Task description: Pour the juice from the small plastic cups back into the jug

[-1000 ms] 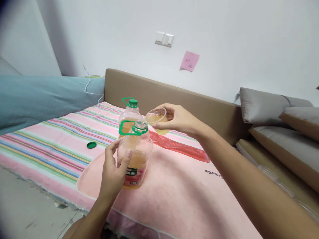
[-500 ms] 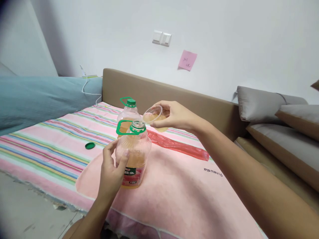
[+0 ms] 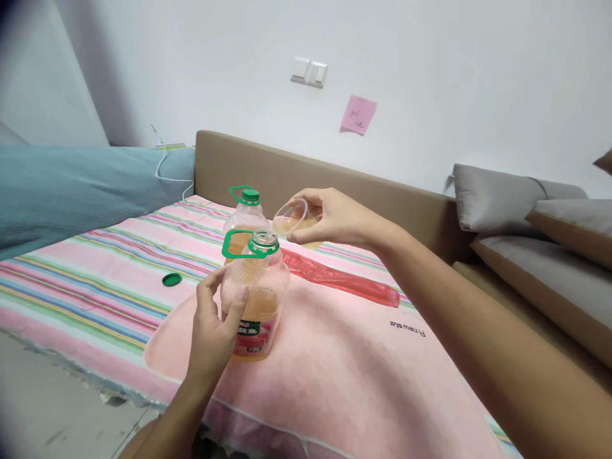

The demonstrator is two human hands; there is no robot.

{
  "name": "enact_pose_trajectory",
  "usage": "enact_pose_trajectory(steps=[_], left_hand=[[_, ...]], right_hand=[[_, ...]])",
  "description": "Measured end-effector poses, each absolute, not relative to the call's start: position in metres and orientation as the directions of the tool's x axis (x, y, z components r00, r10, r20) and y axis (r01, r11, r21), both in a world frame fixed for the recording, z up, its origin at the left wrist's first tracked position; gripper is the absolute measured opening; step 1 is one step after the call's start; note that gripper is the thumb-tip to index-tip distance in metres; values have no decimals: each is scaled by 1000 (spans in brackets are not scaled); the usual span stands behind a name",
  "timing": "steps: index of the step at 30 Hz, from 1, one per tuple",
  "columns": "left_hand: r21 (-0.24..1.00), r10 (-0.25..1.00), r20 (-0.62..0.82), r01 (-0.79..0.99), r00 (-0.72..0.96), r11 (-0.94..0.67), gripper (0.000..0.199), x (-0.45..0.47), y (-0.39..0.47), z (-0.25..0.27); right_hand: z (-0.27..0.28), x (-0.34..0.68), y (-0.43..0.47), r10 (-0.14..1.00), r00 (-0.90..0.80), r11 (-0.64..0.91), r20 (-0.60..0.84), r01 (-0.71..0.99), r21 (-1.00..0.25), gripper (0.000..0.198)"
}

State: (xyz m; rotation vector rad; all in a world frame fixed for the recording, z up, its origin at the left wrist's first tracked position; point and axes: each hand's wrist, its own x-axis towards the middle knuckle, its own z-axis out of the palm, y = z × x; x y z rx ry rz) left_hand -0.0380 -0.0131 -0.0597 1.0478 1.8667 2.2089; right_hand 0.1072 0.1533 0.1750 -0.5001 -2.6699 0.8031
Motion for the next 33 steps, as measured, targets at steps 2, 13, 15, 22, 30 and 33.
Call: enact_pose_trajectory(steps=[2,13,15,22,30,33], left_hand=[[896,464,443,362,-767,-257,60,-38,-13,-60],[900,474,435,352,-766,-256,62,-37,-14,-56],[906,474,423,343,-773,-250,64,-37,-13,-56],[900,474,435,351,-766,-259,63,-37,-12,-54],[891,470,452,355,-758,-283,60,-39,-13,-57],[892,474,449,354,-757,-280,61,-39,-13,-56]], right_hand=[[176,107,153,405,-894,794,191,241,-558,54],[183,104,150,387,-899,844,207,255,-471,53],[184,103,150,387,-899,846,204,258,-466,54],[188,102,149,387,-901,861,194,278,-426,54],[189,102,148,396,-897,870,196,298,-393,53],[190,102,147,396,-897,876,197,304,-375,54]])
